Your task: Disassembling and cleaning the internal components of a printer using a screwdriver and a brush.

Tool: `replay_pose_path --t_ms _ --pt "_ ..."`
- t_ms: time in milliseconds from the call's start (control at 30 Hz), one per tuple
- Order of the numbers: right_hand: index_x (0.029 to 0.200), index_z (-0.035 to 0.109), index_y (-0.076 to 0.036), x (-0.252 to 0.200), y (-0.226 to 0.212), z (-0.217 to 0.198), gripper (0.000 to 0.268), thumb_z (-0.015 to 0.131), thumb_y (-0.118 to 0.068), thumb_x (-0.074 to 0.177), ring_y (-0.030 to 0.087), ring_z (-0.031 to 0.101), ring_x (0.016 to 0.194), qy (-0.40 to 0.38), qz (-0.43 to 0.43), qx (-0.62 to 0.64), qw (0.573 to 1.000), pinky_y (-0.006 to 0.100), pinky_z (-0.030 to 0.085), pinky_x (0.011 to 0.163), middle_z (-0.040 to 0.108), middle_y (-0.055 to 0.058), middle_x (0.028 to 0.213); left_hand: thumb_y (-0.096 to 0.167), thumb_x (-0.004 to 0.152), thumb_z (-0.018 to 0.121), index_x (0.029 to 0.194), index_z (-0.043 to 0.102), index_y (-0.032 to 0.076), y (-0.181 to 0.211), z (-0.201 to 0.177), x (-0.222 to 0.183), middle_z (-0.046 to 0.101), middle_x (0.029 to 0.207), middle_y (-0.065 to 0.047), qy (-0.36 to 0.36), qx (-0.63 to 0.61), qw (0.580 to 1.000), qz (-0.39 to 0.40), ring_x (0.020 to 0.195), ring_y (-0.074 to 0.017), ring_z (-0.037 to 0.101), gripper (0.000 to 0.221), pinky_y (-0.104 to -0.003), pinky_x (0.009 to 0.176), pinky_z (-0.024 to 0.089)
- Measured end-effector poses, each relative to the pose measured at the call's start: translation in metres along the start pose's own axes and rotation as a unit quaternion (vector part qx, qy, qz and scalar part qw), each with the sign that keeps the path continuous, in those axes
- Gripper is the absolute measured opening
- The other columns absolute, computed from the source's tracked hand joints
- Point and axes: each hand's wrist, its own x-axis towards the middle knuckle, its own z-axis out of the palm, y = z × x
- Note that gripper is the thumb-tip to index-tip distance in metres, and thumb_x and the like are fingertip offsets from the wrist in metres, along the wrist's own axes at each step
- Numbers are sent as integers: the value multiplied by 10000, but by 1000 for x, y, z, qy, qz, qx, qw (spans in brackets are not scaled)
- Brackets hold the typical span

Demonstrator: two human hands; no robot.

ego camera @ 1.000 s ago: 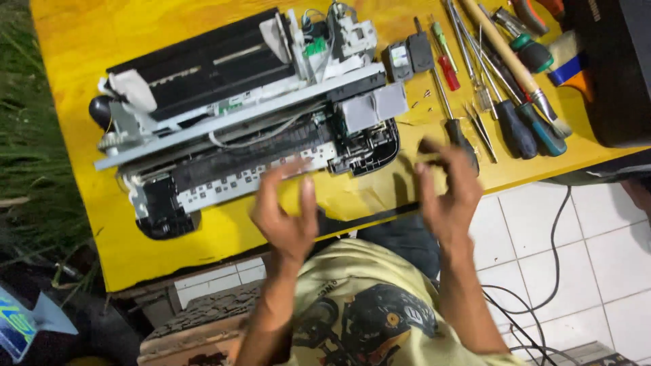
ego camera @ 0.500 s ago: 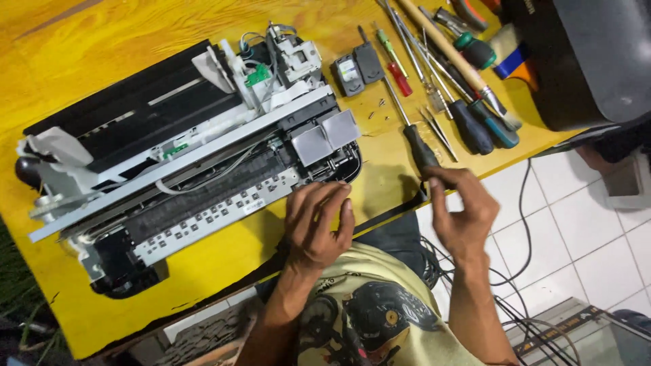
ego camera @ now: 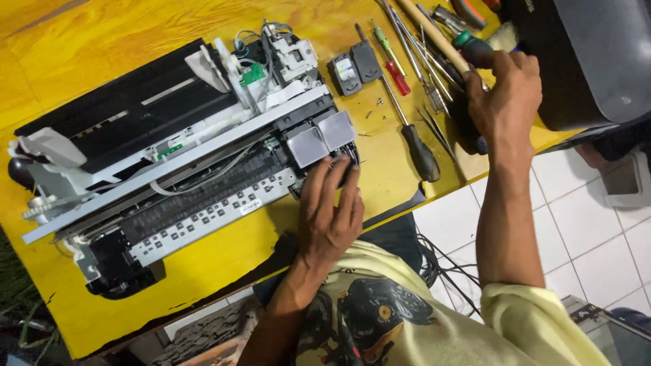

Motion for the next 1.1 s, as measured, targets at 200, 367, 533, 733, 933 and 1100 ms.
replay_pose_path --t_ms 200,367,533,733,933,1100 --pt "1165 742 66 12 12 29 277 819 85 899 355 714 797 -25 -27 -18 999 400 632 582 716 253 1036 -2 982 592 1260 694 -13 12 -6 -11 624 1375 -202 -22 -33 999 1 1360 -396 522 296 -542 1105 497" --pt "1262 786 45 -3 24 1 264 833 79 1004 311 627 867 45 -22 38 998 410 543 714 652 220 1073 15 985 569 1361 621 20 21 -1 -17 569 1455 -212 -37 -1 999 -17 1410 -397 498 380 -549 1167 447" --pt "1269 588 -16 -32 -38 -63 94 526 -21 1198 143 431 964 172 90 409 892 289 398 875 468 46 1037 75 1018 586 1622 188 21 37 0 -20 176 1700 -243 -217 46 971 -90 1607 -367 178 726 -573 1299 317" --pt "1140 557 11 -80 -79 -78 353 784 -215 990 206 603 824 154 57 508 845 319 528 738 590 138 1018 -32 954 427 1596 269 -10 47 1 -17 -14 1659 -354 -312 131 937 -82 1571 -479 -4 662 -602 1273 183" --pt "1033 641 101 -70 -137 -78 179 763 6 943 314 715 903 64 -59 466 880 344 612 782 695 259 1002 192 985 469 1588 288 19 50 -2 -13 116 1660 -360 -341 178 921 -64 1571 -481 62 653 -573 1283 112" --pt "1036 691 66 -44 -160 -70 112 761 13 968 321 737 962 31 -167 437 883 383 627 918 726 214 1019 208 1025 453 1585 394 16 51 -2 -13 148 1673 -317 -296 213 929 -64 1583 -430 122 595 -544 1288 143"
